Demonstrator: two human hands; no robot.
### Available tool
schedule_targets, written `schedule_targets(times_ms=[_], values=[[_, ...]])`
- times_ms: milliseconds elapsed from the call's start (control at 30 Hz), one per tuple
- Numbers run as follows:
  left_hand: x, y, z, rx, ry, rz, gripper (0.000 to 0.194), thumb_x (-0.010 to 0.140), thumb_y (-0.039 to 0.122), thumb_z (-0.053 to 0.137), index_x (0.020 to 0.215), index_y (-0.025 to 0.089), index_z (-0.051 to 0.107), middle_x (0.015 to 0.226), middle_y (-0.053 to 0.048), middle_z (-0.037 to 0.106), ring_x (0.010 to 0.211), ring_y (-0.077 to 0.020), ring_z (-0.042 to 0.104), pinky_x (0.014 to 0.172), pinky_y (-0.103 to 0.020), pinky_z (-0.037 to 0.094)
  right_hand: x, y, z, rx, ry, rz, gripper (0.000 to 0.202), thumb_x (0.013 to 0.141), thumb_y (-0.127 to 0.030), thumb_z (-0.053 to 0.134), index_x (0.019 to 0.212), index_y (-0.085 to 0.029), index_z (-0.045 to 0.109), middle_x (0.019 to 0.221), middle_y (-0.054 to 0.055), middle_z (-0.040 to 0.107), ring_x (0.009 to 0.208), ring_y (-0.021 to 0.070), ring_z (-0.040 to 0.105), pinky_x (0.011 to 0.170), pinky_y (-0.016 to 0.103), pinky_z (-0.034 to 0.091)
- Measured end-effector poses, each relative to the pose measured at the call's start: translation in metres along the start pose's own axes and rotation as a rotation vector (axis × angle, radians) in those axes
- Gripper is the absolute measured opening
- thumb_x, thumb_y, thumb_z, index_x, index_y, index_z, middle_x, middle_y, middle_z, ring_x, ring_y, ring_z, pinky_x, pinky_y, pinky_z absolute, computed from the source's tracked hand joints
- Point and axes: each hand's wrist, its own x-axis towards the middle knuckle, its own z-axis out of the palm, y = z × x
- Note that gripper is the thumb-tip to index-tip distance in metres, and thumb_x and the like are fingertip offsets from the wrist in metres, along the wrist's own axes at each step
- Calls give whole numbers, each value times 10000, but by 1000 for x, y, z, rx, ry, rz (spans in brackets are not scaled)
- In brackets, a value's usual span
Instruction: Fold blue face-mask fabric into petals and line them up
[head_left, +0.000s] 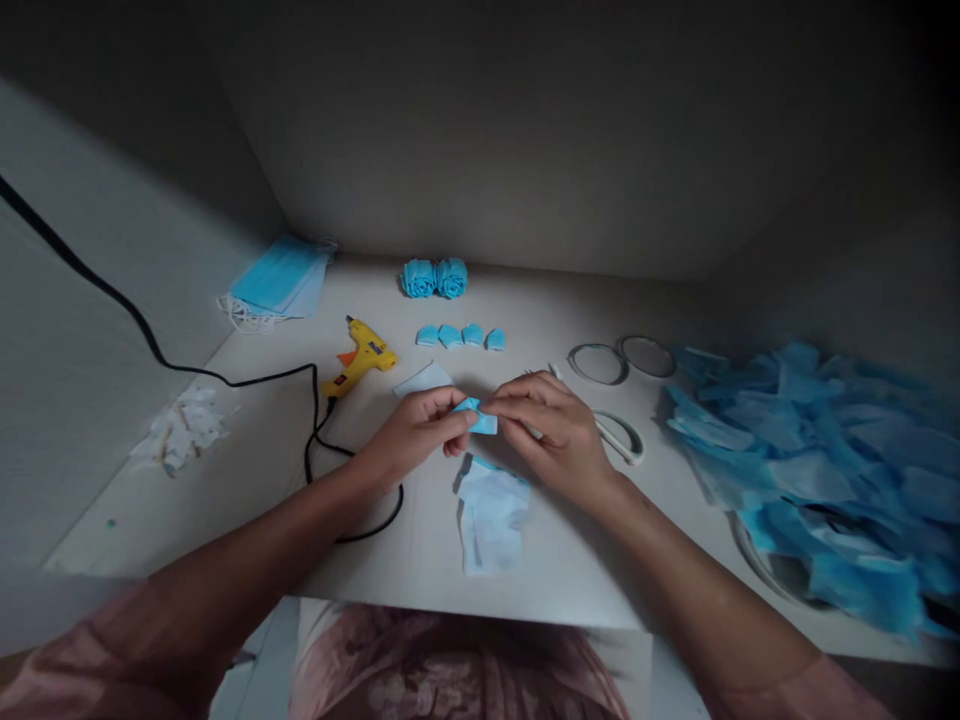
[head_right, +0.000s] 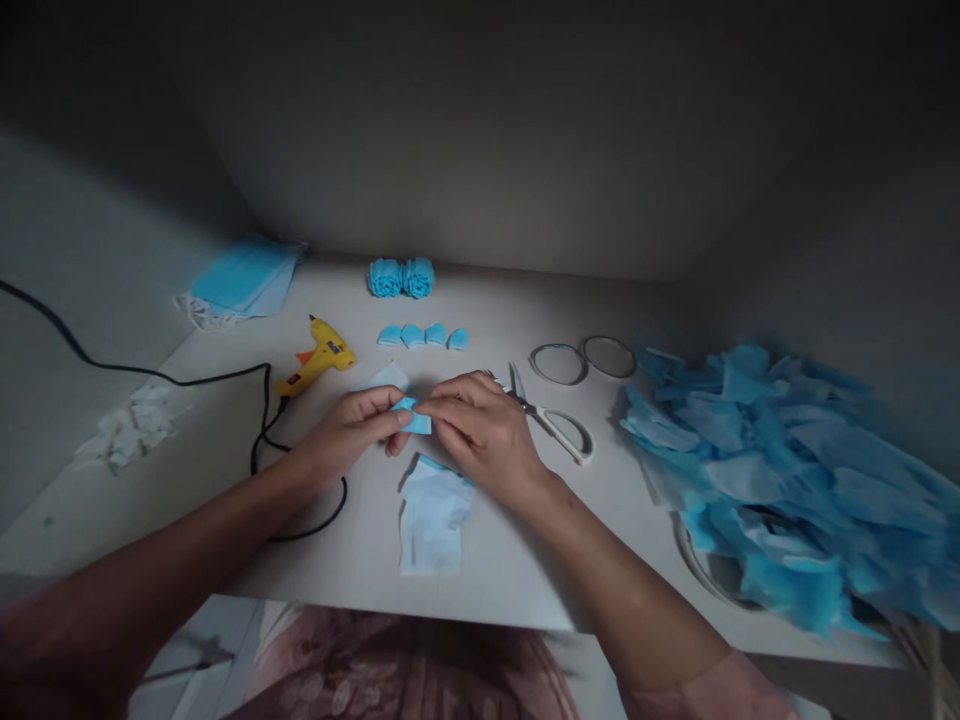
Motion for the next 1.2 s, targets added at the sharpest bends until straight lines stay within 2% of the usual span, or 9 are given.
schedule_targets(times_ms=[367, 467, 567, 667, 867, 967, 1067, 1200], values=[[1, -3, -1, -15, 4, 6, 214, 826, 323, 579, 700, 160, 520, 584, 41, 548, 545, -80, 475, 569, -236, 379, 2, -2, -1, 14, -18, 9, 292, 876, -85, 517, 1000, -252, 722, 917, 54, 690, 853, 191, 611, 748, 364, 498], [1, -3, -1, -14, 27, 8, 181, 813, 304, 585, 715, 161, 531, 584, 44, 546, 546, -81, 474, 571, -235, 382, 2, -3, 0, 68, -23, 52, 302, 874, -79, 494, 982, -246, 721, 956, 53, 696, 899, 192, 626, 799, 374, 501], [1, -3, 0, -6, 50, 19, 164, 803, 300, 586, 725, 162, 545, 581, 44, 546, 543, -82, 475, 567, -233, 382, 1, -3, 2, 190, 11, 233, 281, 891, -106, 483, 1036, -245, 679, 1031, 44, 696, 965, 184, 638, 834, 360, 508], [0, -2, 0, 1, 81, 24, 157, 787, 295, 594, 717, 163, 546, 579, 43, 547, 543, -82, 477, 567, -230, 385, 0, -4, 2, 347, 8, 442, 254, 923, -201, 502, 1148, -245, 610, 1083, 46, 694, 991, 179, 646, 802, 321, 523], [0, -1, -1, 8, 88, 30, 177, 802, 314, 582, 714, 167, 537, 582, 41, 544, 547, -83, 472, 568, -228, 391, 1, -6, 2, 515, -37, 612, 277, 921, -337, 543, 1172, -250, 621, 1044, 42, 688, 905, 167, 644, 798, 317, 508], [1, -2, 0, 21, 74, 31, 189, 793, 326, 582, 707, 168, 528, 581, 42, 536, 541, -82, 466, 562, -227, 391, 3, -7, 3, 557, -35, 642, 300, 854, -358, 629, 1128, -239, 649, 946, 31, 662, 837, 156, 630, 757, 301, 507], [2, -5, 1, 37, 61, 21, 194, 773, 336, 585, 701, 170, 516, 575, 47, 515, 532, -82, 458, 550, -225, 387, 4, -9, 6, 460, -28, 609, 287, 777, -318, 698, 1044, -216, 669, 849, 13, 627, 754, 141, 604, 709, 282, 497], [2, -8, 4, 131, 57, 39, 195, 776, 340, 582, 700, 172, 518, 585, 50, 494, 540, -83, 449, 539, -218, 365, 2, -9, 12, 335, 49, 568, 58, 791, -230, 658, 838, -196, 650, 722, -13, 604, 674, 126, 579, 650, 259, 475]])
